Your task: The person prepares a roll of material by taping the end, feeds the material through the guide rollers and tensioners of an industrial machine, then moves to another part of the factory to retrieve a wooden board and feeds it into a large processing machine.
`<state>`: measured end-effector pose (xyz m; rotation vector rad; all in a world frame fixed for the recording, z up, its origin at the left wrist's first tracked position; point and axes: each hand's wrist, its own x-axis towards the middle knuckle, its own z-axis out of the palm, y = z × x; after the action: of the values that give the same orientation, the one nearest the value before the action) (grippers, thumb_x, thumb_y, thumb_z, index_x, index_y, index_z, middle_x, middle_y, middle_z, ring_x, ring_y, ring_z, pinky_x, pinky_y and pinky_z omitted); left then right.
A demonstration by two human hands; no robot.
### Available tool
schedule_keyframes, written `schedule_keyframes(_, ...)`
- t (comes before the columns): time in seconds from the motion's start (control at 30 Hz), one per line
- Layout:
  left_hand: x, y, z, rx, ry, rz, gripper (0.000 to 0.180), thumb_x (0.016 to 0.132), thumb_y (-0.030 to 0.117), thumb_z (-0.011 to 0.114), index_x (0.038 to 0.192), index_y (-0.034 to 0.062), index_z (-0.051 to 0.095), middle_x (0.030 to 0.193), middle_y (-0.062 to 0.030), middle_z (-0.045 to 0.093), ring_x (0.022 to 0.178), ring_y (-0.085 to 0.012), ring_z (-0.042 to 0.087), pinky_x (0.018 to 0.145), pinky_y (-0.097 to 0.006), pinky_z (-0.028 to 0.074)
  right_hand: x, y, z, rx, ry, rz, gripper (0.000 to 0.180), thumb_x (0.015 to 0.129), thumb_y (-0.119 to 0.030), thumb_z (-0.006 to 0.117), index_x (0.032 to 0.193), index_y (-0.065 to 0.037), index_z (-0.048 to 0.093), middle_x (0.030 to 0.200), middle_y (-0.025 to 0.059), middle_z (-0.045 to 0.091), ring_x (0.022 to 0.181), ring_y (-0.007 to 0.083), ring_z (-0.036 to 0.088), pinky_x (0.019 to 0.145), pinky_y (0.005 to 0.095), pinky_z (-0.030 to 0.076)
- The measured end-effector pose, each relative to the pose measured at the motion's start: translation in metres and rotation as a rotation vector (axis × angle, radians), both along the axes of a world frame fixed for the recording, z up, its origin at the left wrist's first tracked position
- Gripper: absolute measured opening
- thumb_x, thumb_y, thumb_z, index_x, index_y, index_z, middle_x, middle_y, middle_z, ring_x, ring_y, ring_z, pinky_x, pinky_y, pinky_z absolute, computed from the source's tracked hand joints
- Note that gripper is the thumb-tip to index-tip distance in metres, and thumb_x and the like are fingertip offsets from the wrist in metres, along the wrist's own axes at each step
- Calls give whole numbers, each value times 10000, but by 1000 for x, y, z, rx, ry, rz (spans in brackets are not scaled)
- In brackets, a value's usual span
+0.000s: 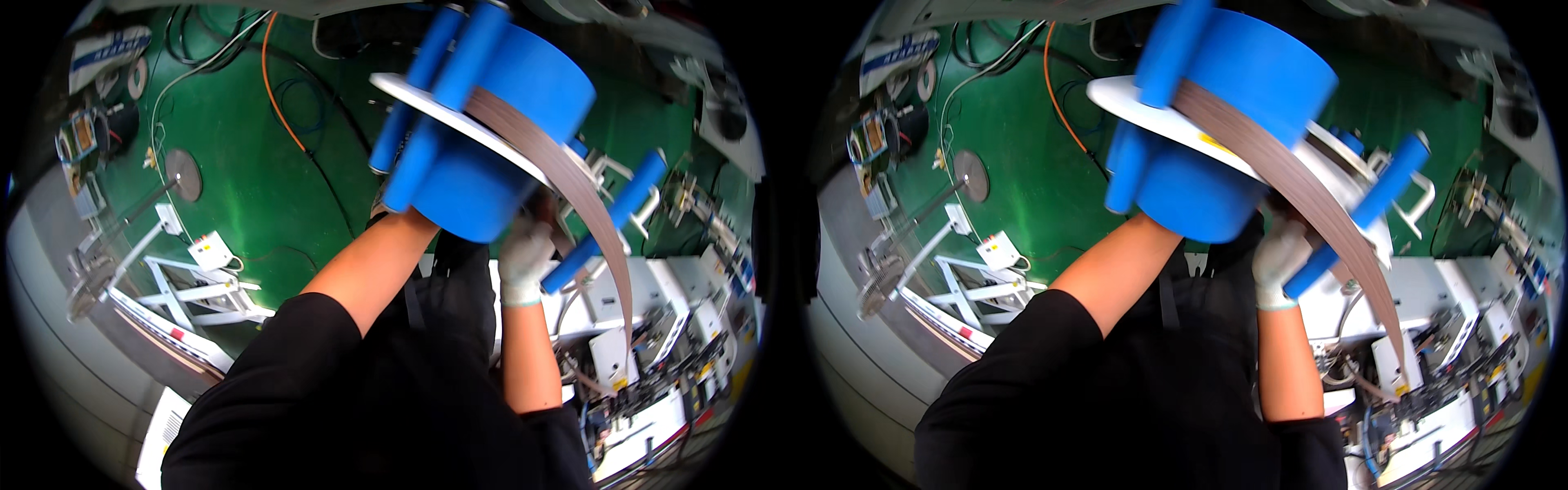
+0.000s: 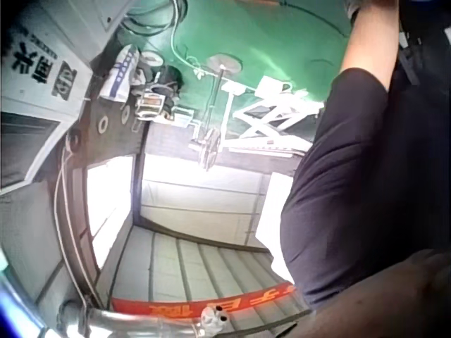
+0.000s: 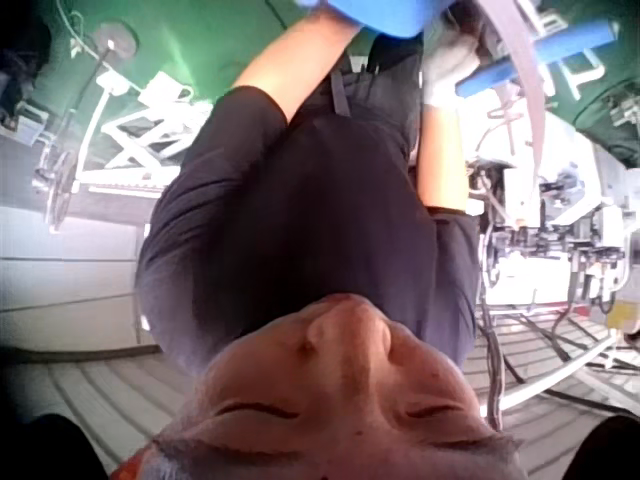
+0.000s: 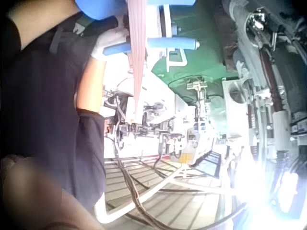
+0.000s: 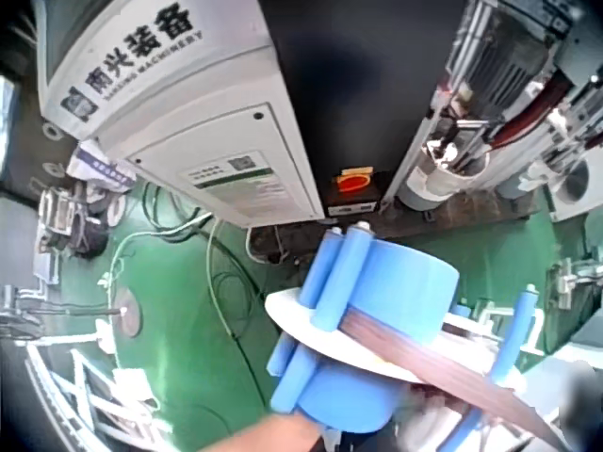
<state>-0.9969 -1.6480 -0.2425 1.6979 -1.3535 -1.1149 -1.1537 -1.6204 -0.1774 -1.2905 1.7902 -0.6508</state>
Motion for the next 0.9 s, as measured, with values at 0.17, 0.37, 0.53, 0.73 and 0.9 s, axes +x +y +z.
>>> schedule_keyframes(0.17, 36, -12, -27, -5, 401, 270, 404, 972, 279, 572, 1271, 8, 584, 1086, -133, 695, 966, -211, 692, 860, -355, 570, -16, -14, -1, -137, 316, 596, 401, 1073, -228, 424, 1364, 30, 522, 1312, 137, 603, 1197, 252, 578, 1061, 394, 448)
schedule_keyframes(0.37, 57, -9, -34, 114, 801, 505, 373, 986, 214, 537, 1294, 9, 574, 1083, -83, 710, 935, -135, 703, 850, -307, 592, 34, -48, -42, -9, 216, 674, 396, 1074, -233, 424, 1351, 29, 528, 1303, 137, 607, 1192, 251, 582, 1054, 391, 452)
schedule_keyframes(0.53, 56, -1, -109, -138, 224, 297, 276, 925, 214, 569, 1181, 127, 625, 1025, -72, 668, 940, -258, 648, 810, -384, 523, 83, -77, -77, 45, 171, 742, 392, 1074, -237, 424, 1341, 28, 533, 1295, 136, 610, 1188, 251, 584, 1048, 389, 456)
schedule_keyframes(0.73, 96, -26, -102, 50, -426, -134, 227, 928, 300, 576, 1106, 178, 648, 961, -71, 701, 968, -271, 679, 829, -429, 513, 112, -92, -115, 85, 179, 744, 387, 1075, -242, 425, 1328, 27, 539, 1286, 136, 614, 1182, 250, 587, 1040, 386, 460)
schedule_keyframes(0.9, 110, -29, -132, 232, -408, -55, 190, 854, 230, 630, 1007, 119, 649, 883, -94, 706, 874, -312, 695, 774, -454, 526, 120, -86, -129, 115, 178, 745, 384, 1076, -246, 425, 1318, 27, 544, 1279, 135, 617, 1178, 249, 590, 1034, 383, 464)
